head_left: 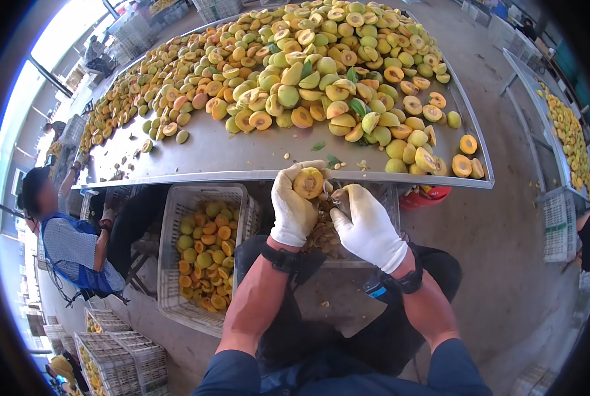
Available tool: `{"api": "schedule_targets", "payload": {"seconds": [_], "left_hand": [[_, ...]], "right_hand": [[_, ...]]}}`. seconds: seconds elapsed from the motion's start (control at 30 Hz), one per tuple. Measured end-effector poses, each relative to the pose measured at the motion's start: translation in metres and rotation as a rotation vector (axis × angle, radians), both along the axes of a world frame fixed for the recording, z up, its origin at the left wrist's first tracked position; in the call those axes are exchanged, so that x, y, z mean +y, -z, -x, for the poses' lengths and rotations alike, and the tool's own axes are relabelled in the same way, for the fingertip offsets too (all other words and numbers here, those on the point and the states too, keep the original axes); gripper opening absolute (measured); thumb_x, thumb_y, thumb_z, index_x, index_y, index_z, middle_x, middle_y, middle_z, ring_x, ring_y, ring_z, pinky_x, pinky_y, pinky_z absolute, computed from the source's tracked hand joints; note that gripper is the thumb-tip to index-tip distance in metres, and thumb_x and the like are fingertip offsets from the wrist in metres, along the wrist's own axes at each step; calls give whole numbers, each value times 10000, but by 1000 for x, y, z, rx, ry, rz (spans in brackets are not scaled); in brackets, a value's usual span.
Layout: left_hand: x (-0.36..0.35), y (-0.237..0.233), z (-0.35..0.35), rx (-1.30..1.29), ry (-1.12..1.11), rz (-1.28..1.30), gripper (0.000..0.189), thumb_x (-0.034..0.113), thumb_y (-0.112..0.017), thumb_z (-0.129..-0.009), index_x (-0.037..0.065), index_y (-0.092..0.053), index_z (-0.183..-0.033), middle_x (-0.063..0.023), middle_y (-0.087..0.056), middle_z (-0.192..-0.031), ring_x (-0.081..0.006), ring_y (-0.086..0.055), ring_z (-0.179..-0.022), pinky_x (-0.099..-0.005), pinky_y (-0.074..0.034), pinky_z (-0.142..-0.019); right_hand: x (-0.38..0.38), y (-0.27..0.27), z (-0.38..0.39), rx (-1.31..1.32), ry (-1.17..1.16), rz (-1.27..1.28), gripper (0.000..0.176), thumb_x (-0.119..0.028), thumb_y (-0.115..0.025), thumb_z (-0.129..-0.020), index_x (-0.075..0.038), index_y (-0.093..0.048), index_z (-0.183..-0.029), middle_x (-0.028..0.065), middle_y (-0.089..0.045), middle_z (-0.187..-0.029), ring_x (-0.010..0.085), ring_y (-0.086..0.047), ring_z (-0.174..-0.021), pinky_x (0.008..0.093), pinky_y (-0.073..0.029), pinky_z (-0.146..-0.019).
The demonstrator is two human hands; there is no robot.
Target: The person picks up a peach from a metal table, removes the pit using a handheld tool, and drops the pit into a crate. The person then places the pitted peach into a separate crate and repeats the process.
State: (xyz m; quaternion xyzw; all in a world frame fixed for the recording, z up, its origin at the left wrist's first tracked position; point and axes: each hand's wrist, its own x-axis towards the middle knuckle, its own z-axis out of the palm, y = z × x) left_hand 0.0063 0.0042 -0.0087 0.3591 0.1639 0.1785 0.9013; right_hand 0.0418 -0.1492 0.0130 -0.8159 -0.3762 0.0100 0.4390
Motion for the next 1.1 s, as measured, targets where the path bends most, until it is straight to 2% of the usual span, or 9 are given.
{"api": "schedule_targets", "payload": {"seconds": [0.03, 0.07, 0.13, 0.3, 0.37, 0.73, 0.9, 0.97, 1.1], "left_hand": [[-1, 0, 0, 14, -43, -91, 458, 294, -364, -978, -75, -630, -1030, -164, -633, -909, -232, -606, -773, -353, -526, -697], [-2, -1, -1, -1, -21, 42, 441, 274, -359, -984, -73, -629, -1016, -165, -640, -902, -233, -608, -791, -337, -519, -709], [-6, -3, -2, -7, -15, 38, 436, 272, -362, -982, -69, -632, -1012, -163, -645, -904, -233, -608, -799, -335, -516, -731], [-11, -1, -4, 39, -82, -30, 429, 281, -378, -973, -58, -639, -1005, -162, -660, -911, -235, -608, -826, -332, -502, -803], [-9, 1, -3, 30, -31, 101, 422, 290, -394, -966, -48, -642, -1010, -162, -665, -918, -240, -612, -850, -342, -493, -846], [-11, 7, 0, -22, -60, 34, 350, 269, -433, -976, -20, -624, -1029, -137, -651, -934, -208, -609, -837, -319, -510, -797], [-7, 2, 3, -3, -64, 45, 327, 235, -421, -961, -17, -624, -1011, -138, -648, -927, -214, -608, -830, -328, -513, -791], [-5, 1, 9, -49, -2, -249, 318, 225, -423, -948, -16, -629, -974, -136, -647, -900, -220, -610, -816, -331, -514, -785], [0, 8, 5, 92, 50, -41, 310, 223, -434, -936, -15, -632, -935, -131, -645, -870, -222, -609, -800, -331, -514, -776]], "right_hand": [[2, 4, 1, -40, 3, -18, 247, -112, -660, -838, -1, -506, -995, 240, -593, -923, 452, -610, -829, 506, -507, -709], [4, 8, 1, -37, 7, -19, 247, -112, -660, -838, -1, -506, -995, 240, -593, -923, 452, -610, -829, 506, -507, -709], [8, 14, 1, -109, 2, 30, 265, -114, -644, -846, 12, -481, -1012, 257, -593, -937, 457, -612, -836, 509, -514, -716], [16, 12, 1, -16, -9, 68, 271, -83, -660, -834, 40, -525, -1033, 264, -609, -933, 465, -604, -869, 492, -503, -732], [18, 12, 1, 6, -11, 96, 268, -92, -656, -838, 41, -524, -1030, 268, -611, -927, 470, -605, -867, 496, -502, -730], [26, 18, 2, 208, -91, -28, 220, -59, -609, -863, 69, -504, -1008, 302, -636, -831, 497, -617, -845, 482, -512, -697], [25, 17, 0, 259, -130, 44, 236, -62, -601, -858, 75, -500, -1021, 315, -635, -837, 494, -619, -852, 487, -513, -700], [24, 16, 1, 258, -140, 100, 243, -68, -598, -857, 76, -499, -1025, 318, -634, -837, 492, -620, -852, 489, -514, -700], [23, 20, 2, 244, -150, 193, 263, -82, -584, -854, 76, -494, -1043, 319, -632, -833, 493, -619, -853, 496, -514, -710]]}}
